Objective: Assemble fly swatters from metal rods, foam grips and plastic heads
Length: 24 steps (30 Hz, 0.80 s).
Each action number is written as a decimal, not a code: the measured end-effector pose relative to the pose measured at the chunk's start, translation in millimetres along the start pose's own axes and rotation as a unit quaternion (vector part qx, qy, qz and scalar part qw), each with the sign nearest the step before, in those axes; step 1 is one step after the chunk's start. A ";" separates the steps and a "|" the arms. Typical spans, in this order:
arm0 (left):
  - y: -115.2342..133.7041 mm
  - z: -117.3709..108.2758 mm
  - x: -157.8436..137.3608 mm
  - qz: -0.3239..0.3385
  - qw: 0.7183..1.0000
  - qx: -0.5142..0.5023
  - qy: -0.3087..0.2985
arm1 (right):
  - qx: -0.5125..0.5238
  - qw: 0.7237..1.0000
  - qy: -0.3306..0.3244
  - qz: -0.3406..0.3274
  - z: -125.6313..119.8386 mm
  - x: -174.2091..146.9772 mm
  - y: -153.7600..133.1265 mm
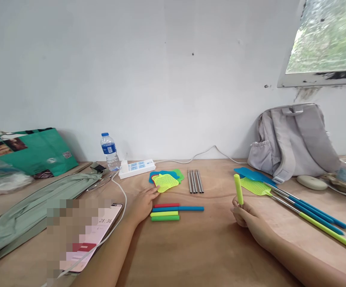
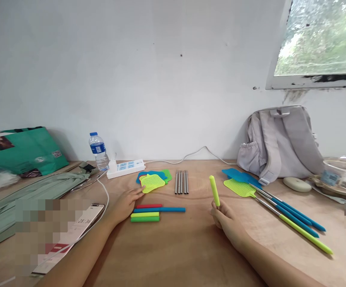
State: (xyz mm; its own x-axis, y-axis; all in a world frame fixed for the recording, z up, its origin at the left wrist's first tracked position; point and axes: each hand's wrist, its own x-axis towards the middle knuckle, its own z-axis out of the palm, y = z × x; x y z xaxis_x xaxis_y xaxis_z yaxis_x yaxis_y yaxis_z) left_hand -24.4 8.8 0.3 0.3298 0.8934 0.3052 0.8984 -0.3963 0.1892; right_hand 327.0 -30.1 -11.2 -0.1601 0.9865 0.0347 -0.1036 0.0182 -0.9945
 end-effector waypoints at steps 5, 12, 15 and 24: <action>4.5 -0.1 -1.0 0.000 0.998 -0.012 0.058 | 0.018 1.000 -0.002 -0.004 -0.4 -0.7 0.4; 16.1 -4.5 -0.3 -0.056 0.967 -0.165 0.185 | 0.099 0.995 0.006 -0.003 -1.8 1.1 1.0; 22.3 -6.9 -0.6 -0.116 0.920 -0.270 0.259 | 0.150 0.988 -0.021 -0.023 -2.3 4.2 0.5; 53.9 -4.9 2.1 -0.267 0.574 -0.709 0.309 | 0.185 0.980 -0.067 -0.040 -4.5 5.9 -6.9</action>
State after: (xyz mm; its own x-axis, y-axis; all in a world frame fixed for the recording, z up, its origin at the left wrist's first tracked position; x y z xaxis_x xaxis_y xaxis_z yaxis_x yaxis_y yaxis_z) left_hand 23.4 -11.7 15.7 -0.4423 0.8960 0.0397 -0.4616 -0.2654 0.8465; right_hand 331.2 -23.7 -4.6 -0.2627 0.9534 0.1486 -0.4657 0.0095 -0.8849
